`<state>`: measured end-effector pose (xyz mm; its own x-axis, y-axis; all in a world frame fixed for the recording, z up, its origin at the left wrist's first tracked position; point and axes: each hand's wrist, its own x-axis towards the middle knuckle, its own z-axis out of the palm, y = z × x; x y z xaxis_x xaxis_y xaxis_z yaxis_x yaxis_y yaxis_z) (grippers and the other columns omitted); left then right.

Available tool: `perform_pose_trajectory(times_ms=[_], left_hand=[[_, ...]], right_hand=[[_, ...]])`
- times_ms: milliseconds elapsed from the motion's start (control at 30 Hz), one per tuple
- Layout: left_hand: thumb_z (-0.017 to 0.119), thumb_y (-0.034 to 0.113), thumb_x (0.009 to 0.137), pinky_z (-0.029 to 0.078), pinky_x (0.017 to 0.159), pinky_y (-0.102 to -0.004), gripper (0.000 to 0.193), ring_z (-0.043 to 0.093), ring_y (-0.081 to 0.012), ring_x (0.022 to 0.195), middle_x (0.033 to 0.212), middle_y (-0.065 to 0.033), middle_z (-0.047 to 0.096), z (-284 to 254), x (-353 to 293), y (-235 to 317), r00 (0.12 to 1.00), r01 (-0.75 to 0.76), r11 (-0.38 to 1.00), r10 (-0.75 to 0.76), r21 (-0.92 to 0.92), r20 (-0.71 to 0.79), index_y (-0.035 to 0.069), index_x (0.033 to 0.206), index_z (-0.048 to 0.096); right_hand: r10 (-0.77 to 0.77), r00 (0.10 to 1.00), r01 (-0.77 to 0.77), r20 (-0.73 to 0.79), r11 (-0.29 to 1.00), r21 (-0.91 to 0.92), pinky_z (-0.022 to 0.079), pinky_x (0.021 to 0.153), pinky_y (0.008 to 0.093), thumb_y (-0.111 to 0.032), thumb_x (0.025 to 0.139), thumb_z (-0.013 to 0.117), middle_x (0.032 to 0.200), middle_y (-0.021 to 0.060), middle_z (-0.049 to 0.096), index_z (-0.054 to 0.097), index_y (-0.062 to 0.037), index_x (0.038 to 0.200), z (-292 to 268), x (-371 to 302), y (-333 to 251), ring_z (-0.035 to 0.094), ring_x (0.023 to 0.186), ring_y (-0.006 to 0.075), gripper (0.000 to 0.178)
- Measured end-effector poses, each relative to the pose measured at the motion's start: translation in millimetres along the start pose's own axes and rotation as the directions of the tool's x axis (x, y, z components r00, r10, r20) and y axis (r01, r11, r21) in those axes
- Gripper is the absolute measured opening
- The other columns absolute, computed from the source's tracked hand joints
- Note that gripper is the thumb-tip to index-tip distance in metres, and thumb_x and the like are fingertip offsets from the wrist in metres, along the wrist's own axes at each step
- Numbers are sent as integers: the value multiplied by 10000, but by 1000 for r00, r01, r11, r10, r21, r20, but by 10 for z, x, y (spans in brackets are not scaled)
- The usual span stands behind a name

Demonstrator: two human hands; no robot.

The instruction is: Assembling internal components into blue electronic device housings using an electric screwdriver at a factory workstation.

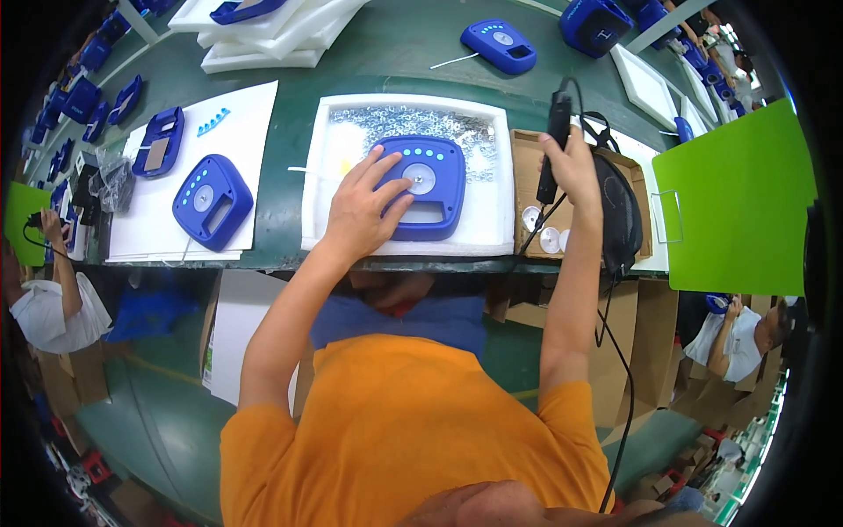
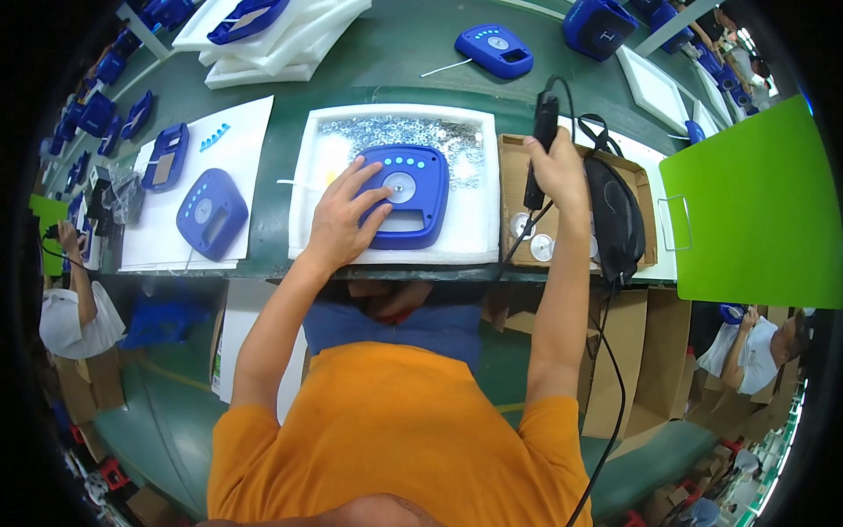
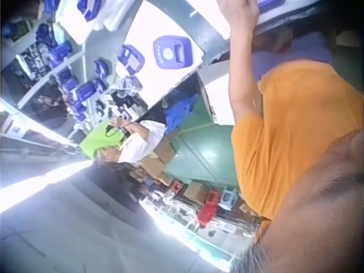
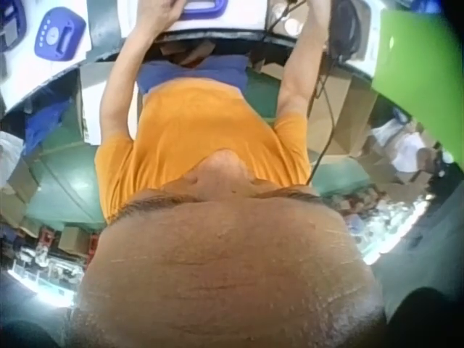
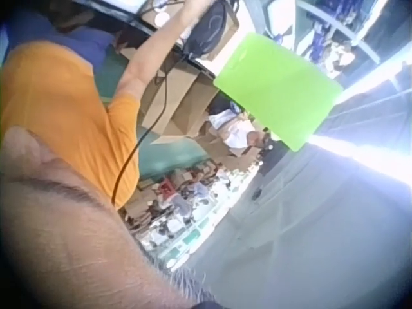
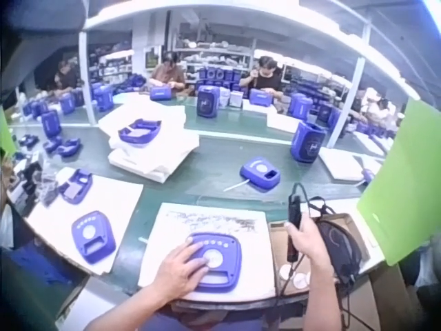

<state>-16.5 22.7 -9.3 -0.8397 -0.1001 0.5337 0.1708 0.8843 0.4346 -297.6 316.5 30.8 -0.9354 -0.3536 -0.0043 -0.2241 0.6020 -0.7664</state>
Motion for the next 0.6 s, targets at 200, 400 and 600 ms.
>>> perform_pose_trajectory(times_ms=[200,400,600], left_hand=[[848,195,1000,508,1245,-552,218,577,-466,1553,1541,-176,717,-41,-20,16,1000,24,1000,-24,-17,14,105,1199,859],[872,161,975,513,1253,-556,148,565,-473,1568,1535,-176,721,-140,-88,46,999,22,995,-17,-102,46,85,1095,831],[915,229,942,520,1251,-538,205,460,-473,1648,1622,-155,663,-432,-239,224,971,-33,999,39,-29,237,66,1016,815]], right_hand=[[-69,993,25,-90,907,-421,590,990,636,-367,1034,799,1162,416,771,686,117,1268,307,-61,2,755,1130,588,549],[-394,882,208,-259,819,-535,620,910,575,-349,1027,814,1134,293,780,777,16,1243,579,-437,-329,786,1044,490,426],[-419,837,409,-353,906,-108,624,876,487,-232,1005,831,1109,167,800,806,-36,1122,1132,-890,-718,784,1007,416,230]])
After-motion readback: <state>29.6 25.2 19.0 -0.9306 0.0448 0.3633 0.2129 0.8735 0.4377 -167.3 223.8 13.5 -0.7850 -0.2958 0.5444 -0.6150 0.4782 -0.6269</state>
